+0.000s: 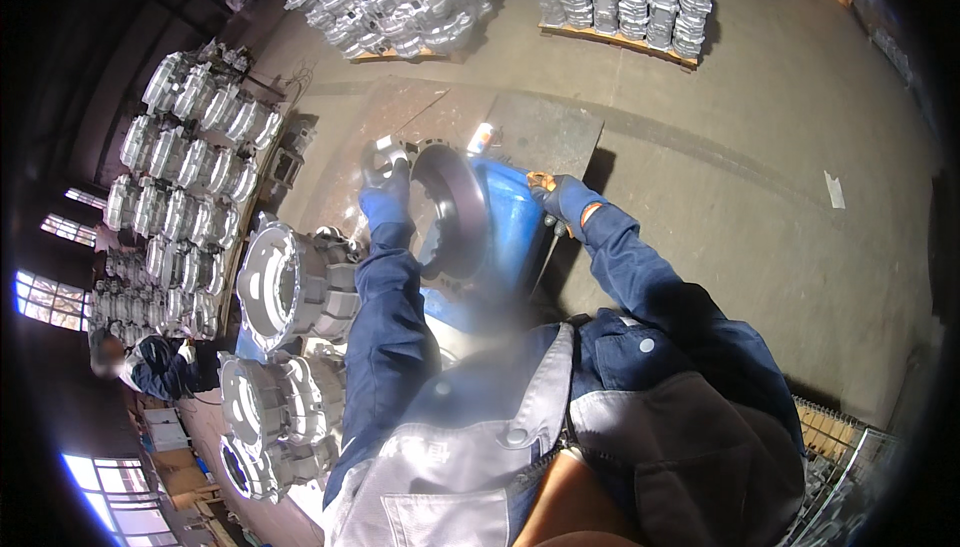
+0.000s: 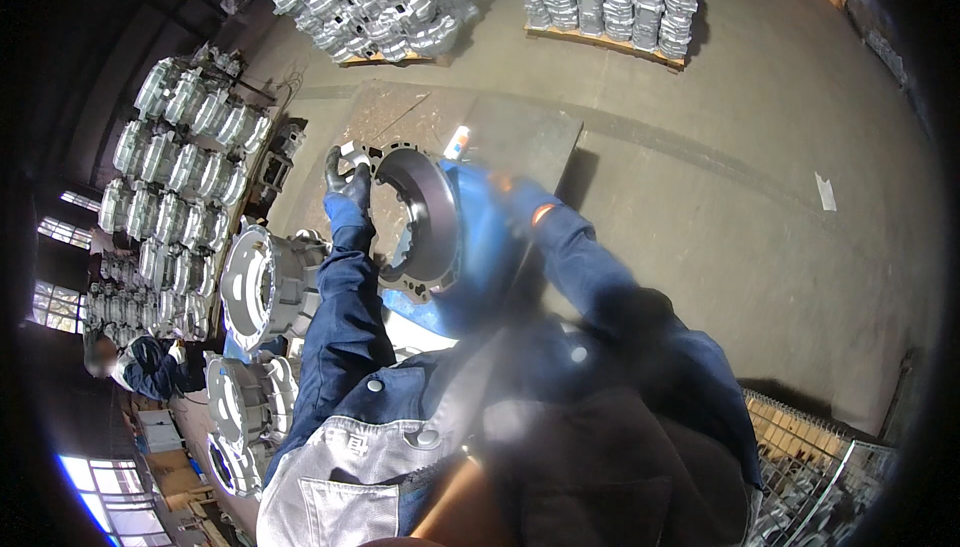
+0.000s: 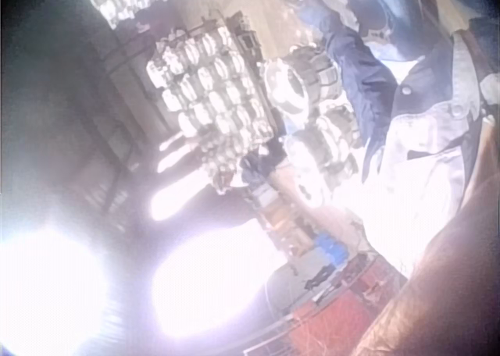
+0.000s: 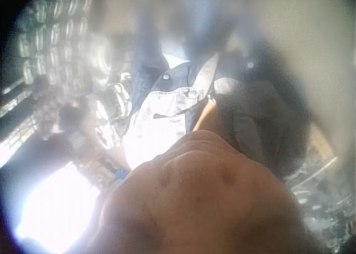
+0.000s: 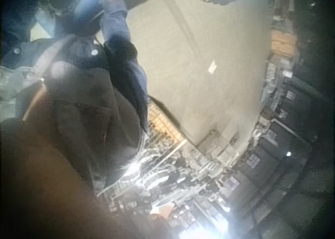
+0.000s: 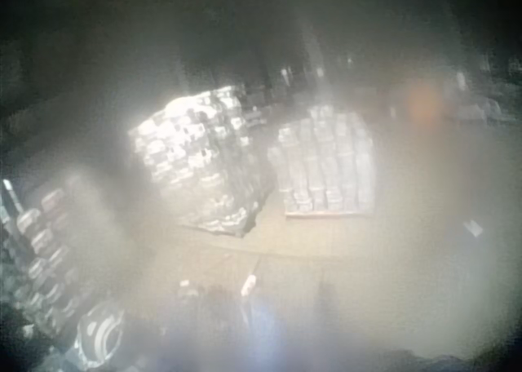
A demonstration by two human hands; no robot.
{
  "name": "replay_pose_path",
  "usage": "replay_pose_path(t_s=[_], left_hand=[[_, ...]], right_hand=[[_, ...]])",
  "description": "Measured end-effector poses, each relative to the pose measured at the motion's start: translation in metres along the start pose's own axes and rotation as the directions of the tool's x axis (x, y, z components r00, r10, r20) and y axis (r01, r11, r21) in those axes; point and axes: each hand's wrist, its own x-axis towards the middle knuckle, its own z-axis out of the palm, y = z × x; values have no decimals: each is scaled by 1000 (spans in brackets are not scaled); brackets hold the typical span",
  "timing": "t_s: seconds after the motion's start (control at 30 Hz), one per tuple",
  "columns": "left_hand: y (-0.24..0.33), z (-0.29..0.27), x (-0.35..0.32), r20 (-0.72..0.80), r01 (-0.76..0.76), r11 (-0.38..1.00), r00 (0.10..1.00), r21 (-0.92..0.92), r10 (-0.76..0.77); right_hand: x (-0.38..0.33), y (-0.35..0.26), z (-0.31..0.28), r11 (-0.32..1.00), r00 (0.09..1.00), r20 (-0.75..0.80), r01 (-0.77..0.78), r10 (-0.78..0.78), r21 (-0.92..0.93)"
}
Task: The person welds the edges of multiple metal parts using a welding torch. They pick up each part, position it on a blue support, weld along the rim, then place it down and repeat with the next part.
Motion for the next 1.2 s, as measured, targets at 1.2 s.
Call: replay_pose_path(t_s=[1.2], left_hand=[[9, 0, -7, -18, -6, 998, 1000, 59, 7]], right_hand=[[87, 98, 17, 947, 988, -41, 152, -147, 282]])
